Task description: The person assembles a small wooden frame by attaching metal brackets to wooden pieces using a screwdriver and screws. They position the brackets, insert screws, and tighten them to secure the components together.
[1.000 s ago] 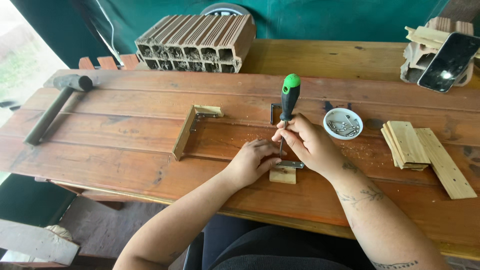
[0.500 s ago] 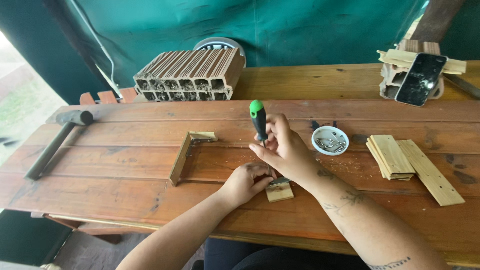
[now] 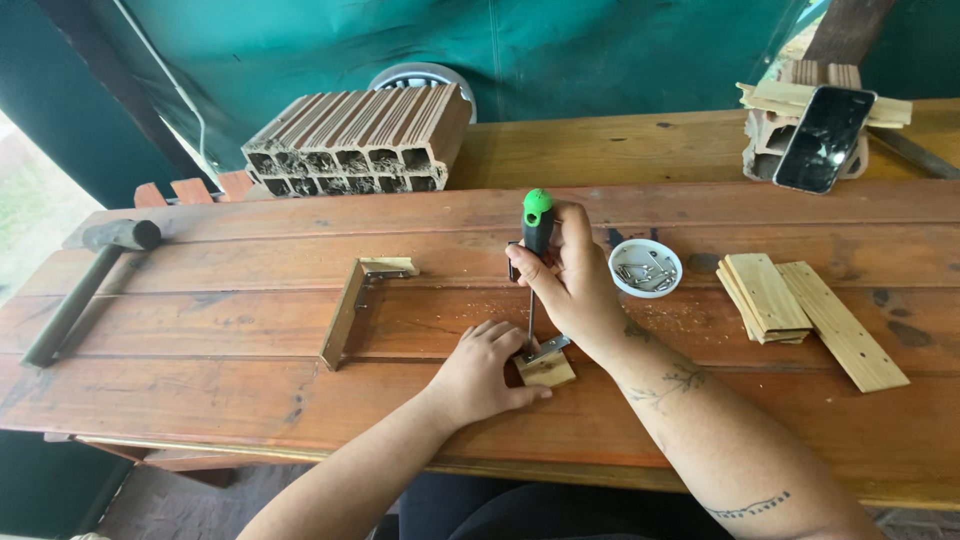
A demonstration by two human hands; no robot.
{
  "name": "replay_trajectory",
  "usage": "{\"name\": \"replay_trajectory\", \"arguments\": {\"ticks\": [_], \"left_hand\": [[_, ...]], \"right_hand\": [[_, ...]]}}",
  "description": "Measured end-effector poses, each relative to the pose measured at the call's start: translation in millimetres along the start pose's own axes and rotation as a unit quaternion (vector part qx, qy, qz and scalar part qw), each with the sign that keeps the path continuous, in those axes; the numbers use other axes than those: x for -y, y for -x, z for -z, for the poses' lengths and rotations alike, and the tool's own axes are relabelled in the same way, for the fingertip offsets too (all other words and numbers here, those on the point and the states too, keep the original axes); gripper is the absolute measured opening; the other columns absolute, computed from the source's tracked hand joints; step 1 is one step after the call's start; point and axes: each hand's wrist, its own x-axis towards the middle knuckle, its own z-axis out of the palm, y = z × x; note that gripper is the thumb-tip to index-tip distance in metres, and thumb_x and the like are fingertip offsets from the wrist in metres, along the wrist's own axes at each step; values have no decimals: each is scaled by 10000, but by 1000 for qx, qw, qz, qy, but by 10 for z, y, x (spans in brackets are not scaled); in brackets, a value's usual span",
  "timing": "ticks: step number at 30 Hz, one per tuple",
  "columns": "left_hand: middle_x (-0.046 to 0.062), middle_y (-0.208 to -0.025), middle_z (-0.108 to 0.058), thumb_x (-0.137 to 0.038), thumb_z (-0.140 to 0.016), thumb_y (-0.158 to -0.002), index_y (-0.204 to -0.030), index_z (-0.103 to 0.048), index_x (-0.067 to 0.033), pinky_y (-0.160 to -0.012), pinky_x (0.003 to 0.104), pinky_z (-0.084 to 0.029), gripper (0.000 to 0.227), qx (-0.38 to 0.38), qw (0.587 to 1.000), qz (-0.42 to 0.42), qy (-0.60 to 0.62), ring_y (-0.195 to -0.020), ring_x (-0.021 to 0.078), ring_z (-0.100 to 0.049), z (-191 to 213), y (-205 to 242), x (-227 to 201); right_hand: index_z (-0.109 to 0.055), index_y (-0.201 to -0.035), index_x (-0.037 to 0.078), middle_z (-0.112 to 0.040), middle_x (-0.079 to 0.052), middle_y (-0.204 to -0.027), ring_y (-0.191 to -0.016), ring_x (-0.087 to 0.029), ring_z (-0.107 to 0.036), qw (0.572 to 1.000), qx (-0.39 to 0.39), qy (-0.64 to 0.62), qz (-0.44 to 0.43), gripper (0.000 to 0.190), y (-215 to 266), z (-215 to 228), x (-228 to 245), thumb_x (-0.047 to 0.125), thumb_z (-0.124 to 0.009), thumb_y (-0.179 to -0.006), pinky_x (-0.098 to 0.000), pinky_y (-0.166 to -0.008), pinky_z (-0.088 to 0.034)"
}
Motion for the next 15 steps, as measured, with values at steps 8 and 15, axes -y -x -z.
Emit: {"name": "replay_trajectory", "arguments": {"ticks": [8,15], "left_hand": [[58,-1134,-756,-479,-958,-706,-1166,-719,-151,-917,452,-553,614,-4,997,0,73,-1104,320,-729,-25,-48,42],[70,-1112,-782,-466,-985,-648,-1198,-619,-144,-944,469,-548,735,3,997,37,69,-1103,325,-742,-30,-64,4]], "right_hand": [[-508,-1428,20,-765,-158,-896,-775,-229,-793,991,59,-113,-39,372,1,-31,133,202,-591,-1115,-388,-711,-692],[-445,-1331,94,-437,23,-817,-653,-36,-377,965,63,-249,-48,293,9,-151,-225,343,-450,-1175,-193,-544,-367]]}}
